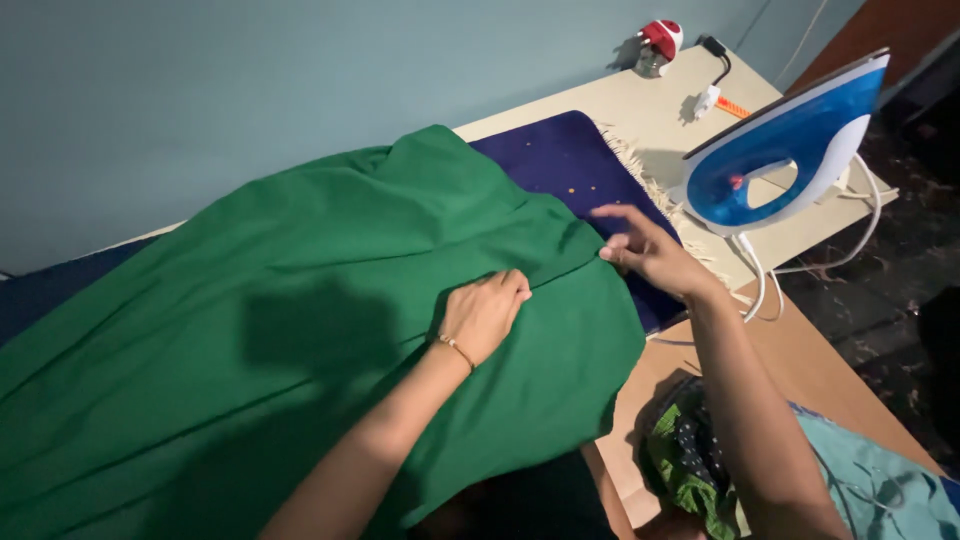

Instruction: Ironing a pair of green trousers on a table.

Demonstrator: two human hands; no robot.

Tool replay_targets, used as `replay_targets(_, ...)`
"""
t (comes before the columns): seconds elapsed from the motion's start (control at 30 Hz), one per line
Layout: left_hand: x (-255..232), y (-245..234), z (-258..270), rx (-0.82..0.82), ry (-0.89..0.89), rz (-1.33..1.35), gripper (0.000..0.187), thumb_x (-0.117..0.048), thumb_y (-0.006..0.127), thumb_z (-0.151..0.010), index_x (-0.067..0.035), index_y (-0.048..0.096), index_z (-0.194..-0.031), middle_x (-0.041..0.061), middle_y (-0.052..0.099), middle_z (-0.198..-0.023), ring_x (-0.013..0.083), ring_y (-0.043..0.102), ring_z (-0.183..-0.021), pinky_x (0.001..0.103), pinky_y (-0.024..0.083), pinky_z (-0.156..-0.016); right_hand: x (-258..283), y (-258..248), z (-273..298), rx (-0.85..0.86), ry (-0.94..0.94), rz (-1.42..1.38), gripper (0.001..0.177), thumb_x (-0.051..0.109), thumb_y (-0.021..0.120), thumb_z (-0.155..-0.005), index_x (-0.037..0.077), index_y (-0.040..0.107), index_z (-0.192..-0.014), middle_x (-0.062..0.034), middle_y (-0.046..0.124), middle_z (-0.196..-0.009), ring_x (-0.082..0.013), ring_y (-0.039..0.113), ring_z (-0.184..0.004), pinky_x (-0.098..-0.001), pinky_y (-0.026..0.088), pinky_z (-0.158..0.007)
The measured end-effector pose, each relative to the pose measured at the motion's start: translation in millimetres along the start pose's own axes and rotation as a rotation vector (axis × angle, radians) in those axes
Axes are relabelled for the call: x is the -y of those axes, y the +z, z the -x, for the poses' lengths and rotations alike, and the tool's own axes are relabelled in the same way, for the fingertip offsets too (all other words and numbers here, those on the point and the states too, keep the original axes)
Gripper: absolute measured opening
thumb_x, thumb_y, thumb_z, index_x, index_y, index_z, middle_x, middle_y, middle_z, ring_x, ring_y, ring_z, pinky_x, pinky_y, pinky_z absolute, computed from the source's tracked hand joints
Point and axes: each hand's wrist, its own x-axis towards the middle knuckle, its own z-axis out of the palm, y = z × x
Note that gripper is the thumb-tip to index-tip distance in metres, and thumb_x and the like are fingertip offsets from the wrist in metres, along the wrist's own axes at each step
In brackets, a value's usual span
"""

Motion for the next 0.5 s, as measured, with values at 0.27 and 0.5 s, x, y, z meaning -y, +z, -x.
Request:
replay_targets(0.27,-12.3,-22.5,-5.1,-0.003,0.044,0.101,0.03,-0.044,0.072,-0.087,-0.018,0.069,-0.101,0.003,0.071,-0.084,0.0268,0.07,-0.076,0.041,0.055,-0.062,47.4,-5.3,14.1,0.174,-0.17,0.366,0.051,0.009,0.062,-0.101,0.019,0.058,-0.15,-0.0052,0.067,-0.121,-0.0145,0.059,-0.109,-0.0318,0.046,-0.096)
replay_targets(0.5,-12.4,-18.9,-1.7,-0.103,0.033,0.186,0.018,-0.036,0.07,-0.093,-0.021,0.079,-0.092,0.0,0.069,-0.086,0.024,0.07,-0.079,0.038,0.056,-0.068,81.5,7.4,5.0,0.336,-0.176,0.743,0.034,0.023,0.078,-0.084,0.014,0.075,-0.117,-0.0072,0.068,-0.107,-0.0213,0.062,-0.102,-0.0363,0.047,-0.093)
